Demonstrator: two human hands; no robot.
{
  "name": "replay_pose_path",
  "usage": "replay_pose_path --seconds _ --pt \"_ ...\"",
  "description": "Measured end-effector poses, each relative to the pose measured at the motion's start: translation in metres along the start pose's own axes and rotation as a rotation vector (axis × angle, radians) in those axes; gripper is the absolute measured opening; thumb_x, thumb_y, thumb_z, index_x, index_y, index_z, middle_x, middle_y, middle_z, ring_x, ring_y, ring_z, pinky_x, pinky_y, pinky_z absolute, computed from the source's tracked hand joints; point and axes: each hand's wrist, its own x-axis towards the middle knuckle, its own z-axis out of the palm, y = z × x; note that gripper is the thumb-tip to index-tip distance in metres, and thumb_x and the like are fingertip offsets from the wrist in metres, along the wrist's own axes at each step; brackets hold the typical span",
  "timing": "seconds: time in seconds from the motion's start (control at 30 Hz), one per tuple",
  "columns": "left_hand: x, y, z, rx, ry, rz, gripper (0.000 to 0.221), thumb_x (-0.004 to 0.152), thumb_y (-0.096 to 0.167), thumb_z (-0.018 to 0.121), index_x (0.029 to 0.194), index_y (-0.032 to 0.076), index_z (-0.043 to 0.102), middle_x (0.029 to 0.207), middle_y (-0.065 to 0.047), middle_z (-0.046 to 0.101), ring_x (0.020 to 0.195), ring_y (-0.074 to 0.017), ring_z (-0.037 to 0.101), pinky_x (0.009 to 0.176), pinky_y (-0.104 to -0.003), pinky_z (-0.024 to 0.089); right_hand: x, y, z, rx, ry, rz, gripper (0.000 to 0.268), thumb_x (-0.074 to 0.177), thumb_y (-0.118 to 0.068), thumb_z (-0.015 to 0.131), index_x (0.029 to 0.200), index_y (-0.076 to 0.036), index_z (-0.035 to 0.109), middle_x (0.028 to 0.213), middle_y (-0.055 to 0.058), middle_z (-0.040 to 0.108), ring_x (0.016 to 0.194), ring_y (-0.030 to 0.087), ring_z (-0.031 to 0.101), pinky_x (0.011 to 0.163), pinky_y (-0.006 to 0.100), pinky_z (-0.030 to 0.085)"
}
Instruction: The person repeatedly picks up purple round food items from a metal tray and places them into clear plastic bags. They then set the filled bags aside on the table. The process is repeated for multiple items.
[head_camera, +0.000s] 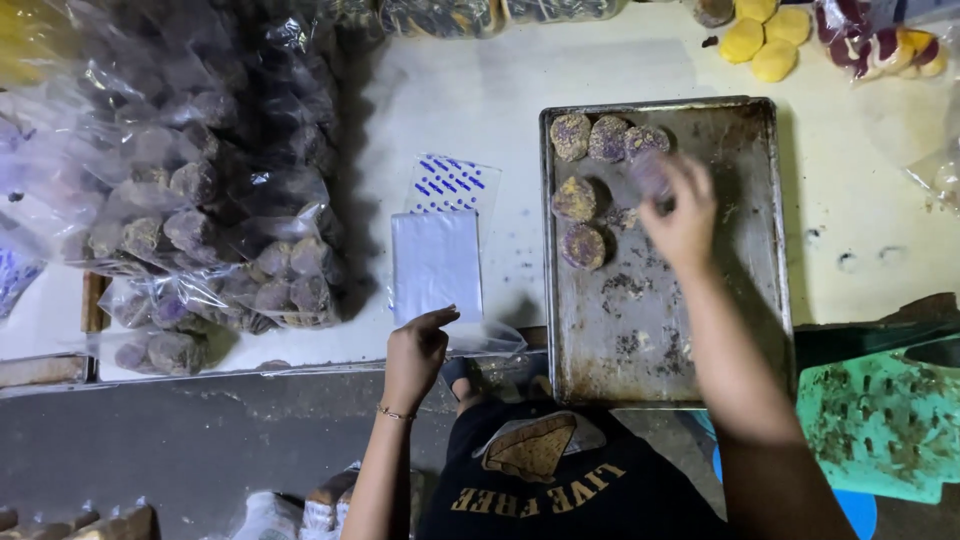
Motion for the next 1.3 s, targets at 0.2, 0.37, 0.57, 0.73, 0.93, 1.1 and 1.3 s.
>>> replay_pose_path --seconds 0.2,0.37,0.57,0.73,0.93,1.1,1.3 --pt "0.013 -0.017 -0.014 0.046 -0.091 0.042 0.046 0.082 -0.009 0.052 0.113 0.013 0.08 0.109 -0.012 0.079 0.102 -0.0369 0.073 0.086 -0.045 0.059 0.049 0.023 -0.005 0.014 -0.178 -0.002 0.061 0.076 -0.001 0.085 0.131 0.001 0.059 0.14 0.02 0.05 0.128 0.045 0.055 0.106 0.055 0.047" --pt "0.02 -0.023 -0.039 0.008 -0.114 0.032 0.043 0.083 -0.009 0.055 0.112 0.011 0.08 0.107 -0.013 0.08 0.101 -0.0383 0.073 0.086 -0.046 0.059 0.026 0.022 -0.045 -0.116 -0.018 -0.007 0.052 0.08 -0.008 0.095 0.123 0.0 0.067 0.134 0.017 0.052 0.121 0.041 0.06 0.098 0.049 0.052" --pt "0.041 -0.039 -0.047 0.095 -0.191 0.115 0.041 0.082 -0.005 0.057 0.109 0.016 0.08 0.106 -0.008 0.08 0.099 -0.0365 0.073 0.085 -0.046 0.058 -0.001 -0.006 -0.058 -0.844 -0.413 -0.011 0.037 0.076 -0.03 0.085 0.112 -0.03 0.076 0.133 -0.002 0.063 0.123 0.029 0.063 0.101 0.043 0.051" --pt "0.051 0.004 -0.061 0.021 -0.228 0.21 0.038 0.079 -0.007 0.057 0.102 0.012 0.081 0.102 -0.014 0.08 0.091 -0.0431 0.073 0.075 -0.049 0.057 0.022 -0.12 -0.026 -0.153 0.295 0.251 0.044 0.084 -0.012 0.091 0.123 -0.015 0.071 0.112 0.016 0.053 0.103 0.041 0.061 0.088 0.05 0.052" --pt "0.061 0.022 -0.05 -0.094 -0.341 0.258 0.039 0.081 -0.01 0.055 0.106 0.005 0.08 0.097 -0.017 0.079 0.063 -0.0268 0.075 0.059 -0.034 0.059 0.013 -0.137 0.05 -0.131 0.104 0.422 0.075 0.067 -0.016 0.094 0.135 -0.015 0.063 0.124 0.027 0.054 0.107 0.056 0.063 0.083 0.06 0.059" --pt "0.053 0.063 -0.07 -0.245 -0.426 0.213 0.038 0.085 -0.007 0.052 0.113 0.001 0.077 0.092 -0.023 0.075 0.065 -0.0311 0.076 0.06 -0.038 0.06 -0.001 -0.154 -0.02 0.051 0.086 0.2 0.063 0.079 -0.001 0.09 0.135 -0.004 0.061 0.133 0.027 0.049 0.12 0.054 0.055 0.09 0.059 0.059" --pt "0.072 0.1 -0.03 -0.242 -0.568 0.238 0.04 0.085 0.007 0.059 0.121 0.009 0.075 0.083 -0.027 0.073 0.076 -0.0433 0.072 0.077 -0.048 0.056 -0.038 -0.126 -0.012 -0.102 -0.038 0.174 0.074 0.066 -0.022 0.095 0.131 -0.009 0.06 0.127 0.02 0.057 0.109 0.044 0.065 0.089 0.052 0.056"
